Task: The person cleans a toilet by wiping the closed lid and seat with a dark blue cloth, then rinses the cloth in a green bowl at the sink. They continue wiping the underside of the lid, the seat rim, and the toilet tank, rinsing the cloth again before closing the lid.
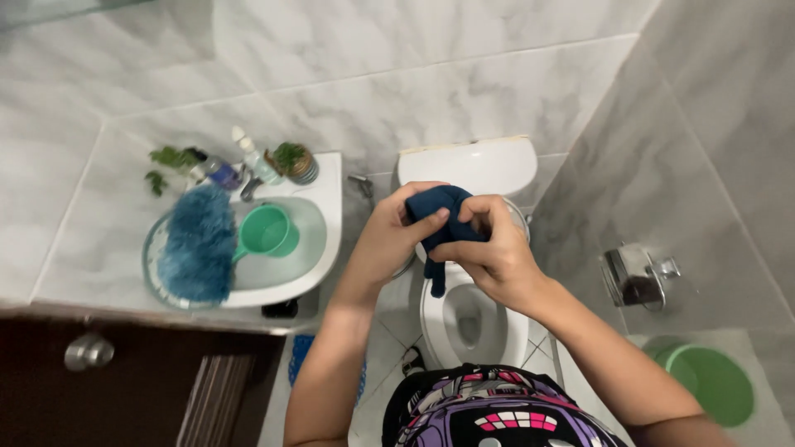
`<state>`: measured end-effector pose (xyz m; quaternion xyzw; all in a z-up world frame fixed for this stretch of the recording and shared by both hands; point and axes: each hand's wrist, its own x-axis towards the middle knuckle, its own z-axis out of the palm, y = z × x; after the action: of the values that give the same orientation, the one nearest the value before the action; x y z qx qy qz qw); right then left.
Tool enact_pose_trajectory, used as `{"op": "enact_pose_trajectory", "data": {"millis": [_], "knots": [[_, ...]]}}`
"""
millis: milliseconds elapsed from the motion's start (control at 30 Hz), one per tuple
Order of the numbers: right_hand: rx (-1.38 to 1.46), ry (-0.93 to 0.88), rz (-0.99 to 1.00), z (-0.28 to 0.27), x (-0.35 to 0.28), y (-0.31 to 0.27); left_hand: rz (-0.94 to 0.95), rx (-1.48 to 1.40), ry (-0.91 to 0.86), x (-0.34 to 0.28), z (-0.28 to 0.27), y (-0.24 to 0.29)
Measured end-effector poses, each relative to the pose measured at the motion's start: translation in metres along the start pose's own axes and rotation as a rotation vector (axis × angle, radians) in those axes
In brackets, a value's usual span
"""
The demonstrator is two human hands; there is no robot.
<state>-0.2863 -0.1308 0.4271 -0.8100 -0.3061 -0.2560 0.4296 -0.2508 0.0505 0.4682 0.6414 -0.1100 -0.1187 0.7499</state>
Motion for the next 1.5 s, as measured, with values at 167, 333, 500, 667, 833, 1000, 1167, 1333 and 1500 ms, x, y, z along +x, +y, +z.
{"op": "enact_pose_trajectory", "data": {"millis": [167,333,500,667,833,1000,1167,1333,1500], "knots": [[0.121,-0.091,-0.031,0.013,0.005,-0.006,-0.028,0.026,0.19,-0.029,-0.012,-0.023],[0.264,-0.241,-0.029,0.044,-0.012,-0.004,-0.103,0.043,0.396,-0.08,-0.023,-0.049],[0.481,-0.388,0.028,0.095,-0.024,-0.011,-0.16,0.052,0.585,-0.133,-0.046,-0.074],[0.528,-0.408,0.007,0.152,-0.016,-0.026,-0.217,0.052,0.708,-0.152,-0.098,-0.087],[0.616,-0.429,0.135,0.238,0.008,-0.029,-0.241,0.084,0.72,-0.161,-0.189,-0.102],[0.72,-0.371,0.371,0.341,0.041,-0.014,-0.294,0.117,0.802,-0.165,-0.295,-0.095],[0.776,-0.311,0.579,0.406,0.069,-0.017,-0.308,0.176,0.815,-0.157,-0.364,-0.066],[0.803,-0.266,0.701,0.425,0.086,-0.026,-0.248,0.211,0.75,-0.145,-0.403,-0.058],[0.782,-0.172,0.813,0.433,0.101,-0.028,-0.176,0.196,0.707,-0.133,-0.422,-0.078]]}}
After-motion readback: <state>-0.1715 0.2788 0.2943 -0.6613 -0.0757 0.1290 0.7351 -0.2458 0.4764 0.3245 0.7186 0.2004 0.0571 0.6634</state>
